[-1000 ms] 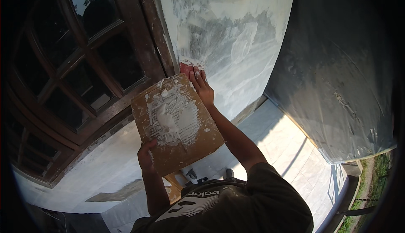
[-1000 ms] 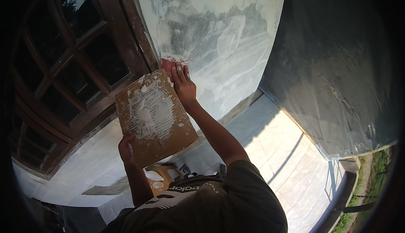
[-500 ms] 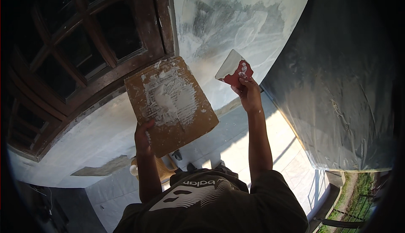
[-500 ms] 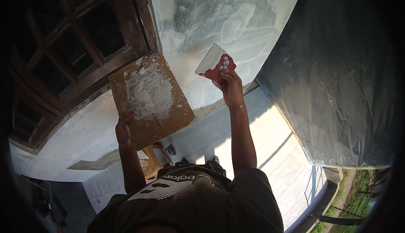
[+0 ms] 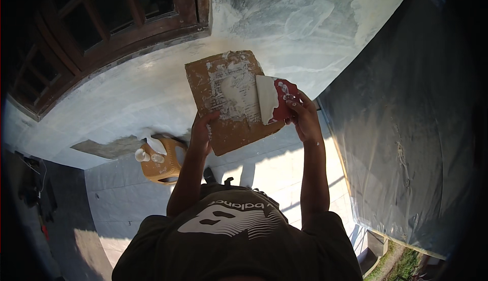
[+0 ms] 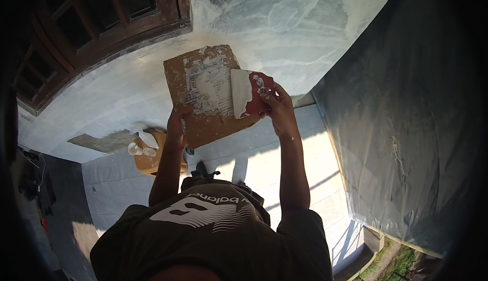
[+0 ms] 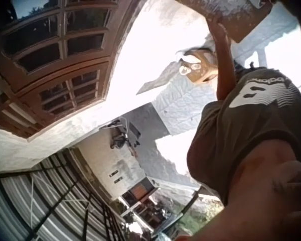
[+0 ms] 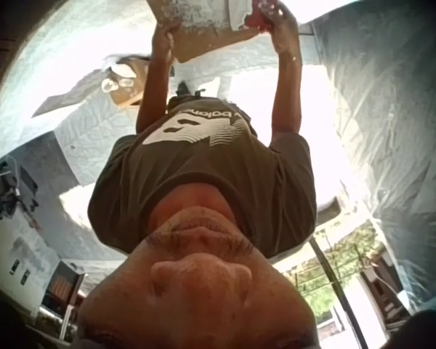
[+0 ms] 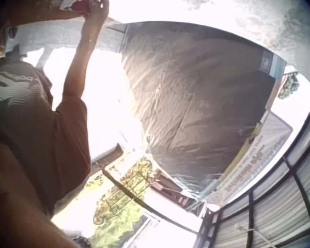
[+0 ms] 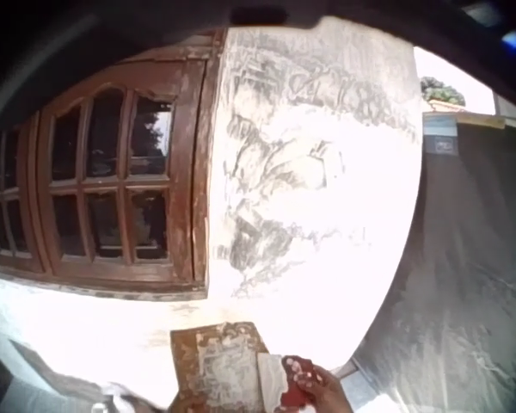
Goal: Applying white plaster or putty to an exterior wall surface using a red hand spreader.
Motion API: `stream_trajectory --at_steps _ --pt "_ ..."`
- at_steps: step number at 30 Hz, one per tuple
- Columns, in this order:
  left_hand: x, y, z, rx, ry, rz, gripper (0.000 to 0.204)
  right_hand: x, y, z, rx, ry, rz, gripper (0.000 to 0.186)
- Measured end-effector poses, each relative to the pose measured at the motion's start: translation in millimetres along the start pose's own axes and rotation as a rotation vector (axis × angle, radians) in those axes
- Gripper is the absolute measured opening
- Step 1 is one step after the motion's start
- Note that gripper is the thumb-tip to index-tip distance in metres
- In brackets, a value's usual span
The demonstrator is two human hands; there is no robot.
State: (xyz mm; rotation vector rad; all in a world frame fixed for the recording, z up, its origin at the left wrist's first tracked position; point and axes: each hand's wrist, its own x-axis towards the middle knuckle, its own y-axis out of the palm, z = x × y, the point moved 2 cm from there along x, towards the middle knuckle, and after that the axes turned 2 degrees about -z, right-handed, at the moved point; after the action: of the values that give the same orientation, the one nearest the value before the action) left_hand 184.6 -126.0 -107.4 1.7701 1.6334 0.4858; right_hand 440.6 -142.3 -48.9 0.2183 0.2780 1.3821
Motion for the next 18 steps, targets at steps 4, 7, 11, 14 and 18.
stream_trajectory --at_steps 4,7,11,14,18 --pt "-35.9 27.4 43.7 -0.022 -0.023 -0.006 0.043 -29.5 -50.4 0.9 -0.124 -0.052 0.036 0.04" --pt "-57.3 38.5 74.8 0.048 -0.067 0.023 0.045 -43.6 -87.0 12.9 -0.21 -0.074 0.074 0.046" --pt "-81.2 54.2 100.3 0.129 -0.13 0.045 0.045 -51.4 -108.0 37.5 -0.257 -0.1 0.148 0.048" --pt "-85.6 61.7 112.5 0.16 -0.17 0.093 0.044 -38.5 -128.2 39.7 -0.314 -0.076 0.272 0.047" --pt "-94.3 71.4 117.0 0.176 -0.204 0.053 0.043 -48.2 -127.6 40.2 -0.373 -0.072 0.447 0.049"
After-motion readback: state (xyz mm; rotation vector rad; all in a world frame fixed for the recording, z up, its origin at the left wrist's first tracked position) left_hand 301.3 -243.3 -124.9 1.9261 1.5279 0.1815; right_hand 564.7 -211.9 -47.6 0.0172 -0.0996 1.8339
